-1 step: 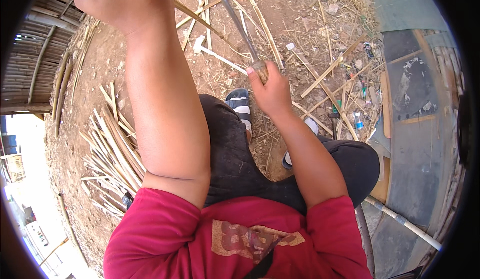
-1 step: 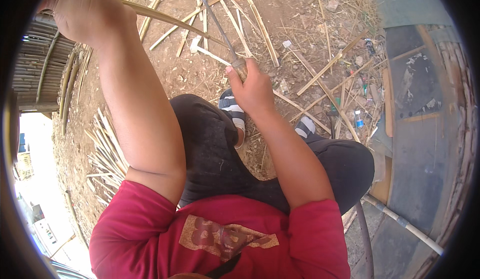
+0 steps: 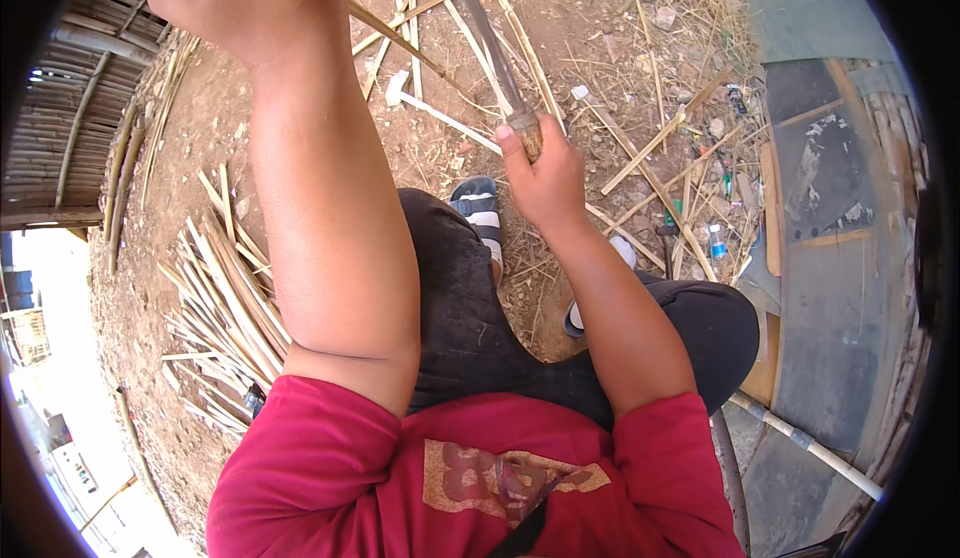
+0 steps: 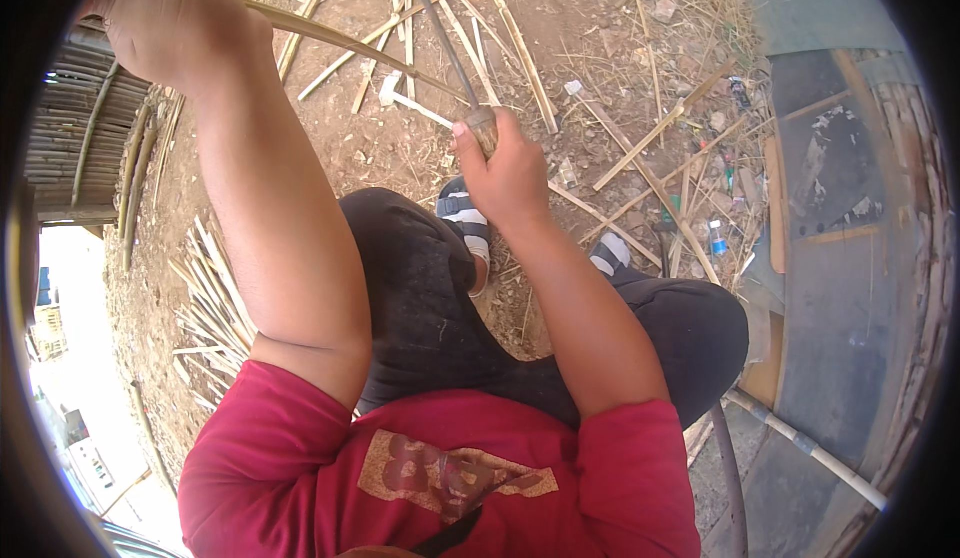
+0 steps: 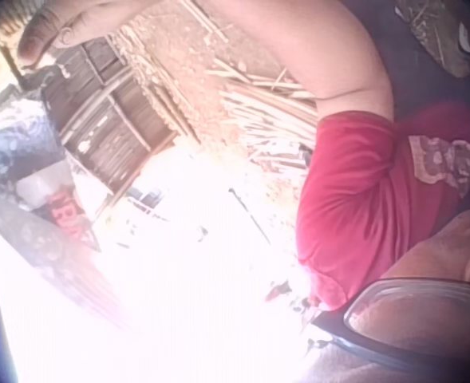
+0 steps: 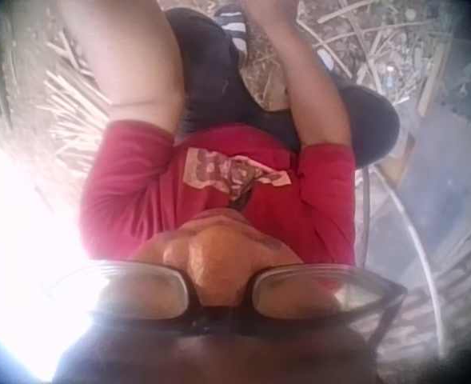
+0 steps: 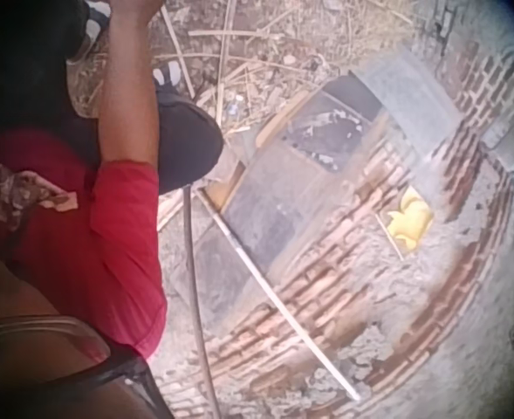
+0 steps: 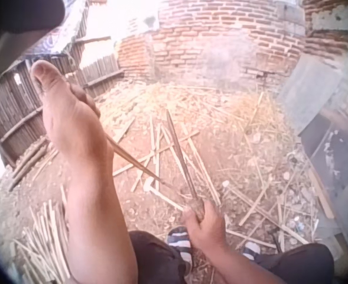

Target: The person thins a long bamboo strip by drawing a machete along its surface while holding the strip with their other hand.

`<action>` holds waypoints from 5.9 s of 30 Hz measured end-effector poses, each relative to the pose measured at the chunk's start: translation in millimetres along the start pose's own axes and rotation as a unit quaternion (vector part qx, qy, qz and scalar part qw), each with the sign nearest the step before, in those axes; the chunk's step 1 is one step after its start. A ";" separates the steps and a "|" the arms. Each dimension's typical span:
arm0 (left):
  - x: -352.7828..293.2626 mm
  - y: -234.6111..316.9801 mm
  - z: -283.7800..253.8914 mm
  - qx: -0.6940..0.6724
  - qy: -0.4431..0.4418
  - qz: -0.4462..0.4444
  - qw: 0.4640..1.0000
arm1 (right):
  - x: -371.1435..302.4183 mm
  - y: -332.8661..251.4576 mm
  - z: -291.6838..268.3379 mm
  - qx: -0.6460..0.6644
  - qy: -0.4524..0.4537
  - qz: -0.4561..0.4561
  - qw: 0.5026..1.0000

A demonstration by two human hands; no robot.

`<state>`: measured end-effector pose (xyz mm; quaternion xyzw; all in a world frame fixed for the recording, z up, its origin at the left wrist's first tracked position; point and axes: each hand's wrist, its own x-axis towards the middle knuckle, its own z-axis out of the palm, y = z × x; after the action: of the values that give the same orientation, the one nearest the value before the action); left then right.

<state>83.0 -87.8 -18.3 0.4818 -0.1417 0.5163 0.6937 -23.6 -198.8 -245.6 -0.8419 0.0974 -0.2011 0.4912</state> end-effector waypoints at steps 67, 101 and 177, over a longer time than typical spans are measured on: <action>4.5 -18.7 -9.5 0.011 0.022 -0.019 1.000 | 17.2 -32.8 -11.6 0.099 0.016 0.024 0.995; 59.2 -57.5 -56.9 -0.117 -0.070 -0.144 0.980 | 14.0 -11.9 -3.0 -0.013 -0.101 0.131 0.986; 32.3 -21.5 -36.9 0.070 -0.003 -0.083 0.994 | -40.8 96.3 48.1 -0.113 -0.131 0.155 0.973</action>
<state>104.1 -39.0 -25.4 0.5409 -0.0672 0.4642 0.6981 -36.1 -194.2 -359.9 -0.8856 0.1841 0.0018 0.4264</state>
